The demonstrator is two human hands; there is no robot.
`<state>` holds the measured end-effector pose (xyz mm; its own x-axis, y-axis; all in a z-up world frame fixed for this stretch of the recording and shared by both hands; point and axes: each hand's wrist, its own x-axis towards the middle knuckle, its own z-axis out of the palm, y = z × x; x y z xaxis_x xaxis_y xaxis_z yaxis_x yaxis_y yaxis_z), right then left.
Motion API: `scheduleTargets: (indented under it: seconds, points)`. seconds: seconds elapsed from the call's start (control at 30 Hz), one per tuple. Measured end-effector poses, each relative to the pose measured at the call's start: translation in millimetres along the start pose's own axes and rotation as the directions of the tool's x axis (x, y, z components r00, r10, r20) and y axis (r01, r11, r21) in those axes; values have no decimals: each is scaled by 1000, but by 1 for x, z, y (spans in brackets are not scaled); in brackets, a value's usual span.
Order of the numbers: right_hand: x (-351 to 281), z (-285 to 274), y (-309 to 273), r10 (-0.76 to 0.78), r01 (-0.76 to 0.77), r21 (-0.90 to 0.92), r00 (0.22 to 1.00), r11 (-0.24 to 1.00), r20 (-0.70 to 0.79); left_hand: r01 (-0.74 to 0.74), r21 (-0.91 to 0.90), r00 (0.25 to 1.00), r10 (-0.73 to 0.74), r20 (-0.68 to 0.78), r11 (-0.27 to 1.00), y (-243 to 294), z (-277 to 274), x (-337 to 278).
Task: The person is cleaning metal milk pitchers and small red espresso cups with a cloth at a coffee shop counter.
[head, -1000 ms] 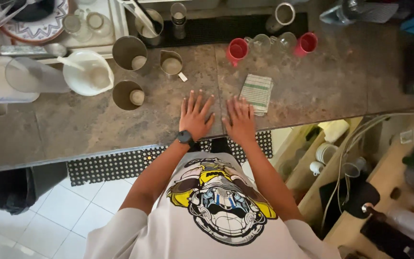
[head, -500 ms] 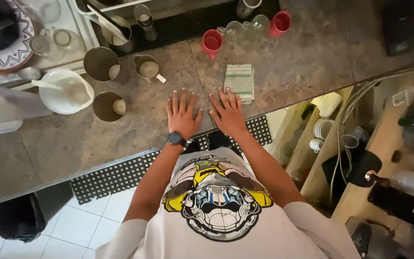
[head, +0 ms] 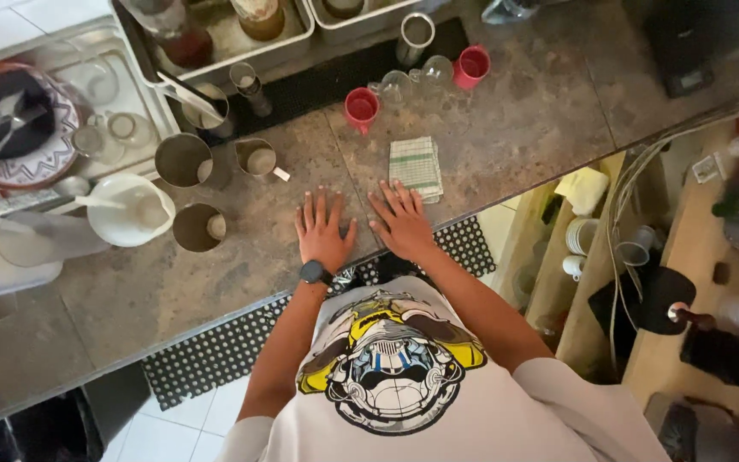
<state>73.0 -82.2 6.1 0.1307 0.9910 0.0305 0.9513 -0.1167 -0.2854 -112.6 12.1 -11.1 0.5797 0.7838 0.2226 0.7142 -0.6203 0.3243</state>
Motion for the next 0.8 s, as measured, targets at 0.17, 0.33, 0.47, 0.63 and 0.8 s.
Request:
scheduleTargets:
  seconds: [0.17, 0.33, 0.47, 0.63, 0.8]
  points:
    - [0, 3, 1, -12, 10, -72, 1000, 997, -27, 11, -21, 1000, -11, 9, 1000, 0, -2, 0]
    - [-2, 10, 3, -22, 20, -37, 998, 999, -50, 28, -23, 999, -29, -20, 999, 4, -9, 0]
    - [-2, 8, 4, -11, 9, -33, 998, 999, -57, 22, -71, 997, -27, -67, 997, 2, -2, -3]
    - [-5, 7, 1, -33, 44, 70, 989, 997, -146, -2, -26, 1000, 2, 16, 1000, 8, -15, 3]
    - [1, 4, -2, -96, 83, -97, 985, 992, -145, 35, 33, 998, -37, 49, 999, 8, -14, 4]
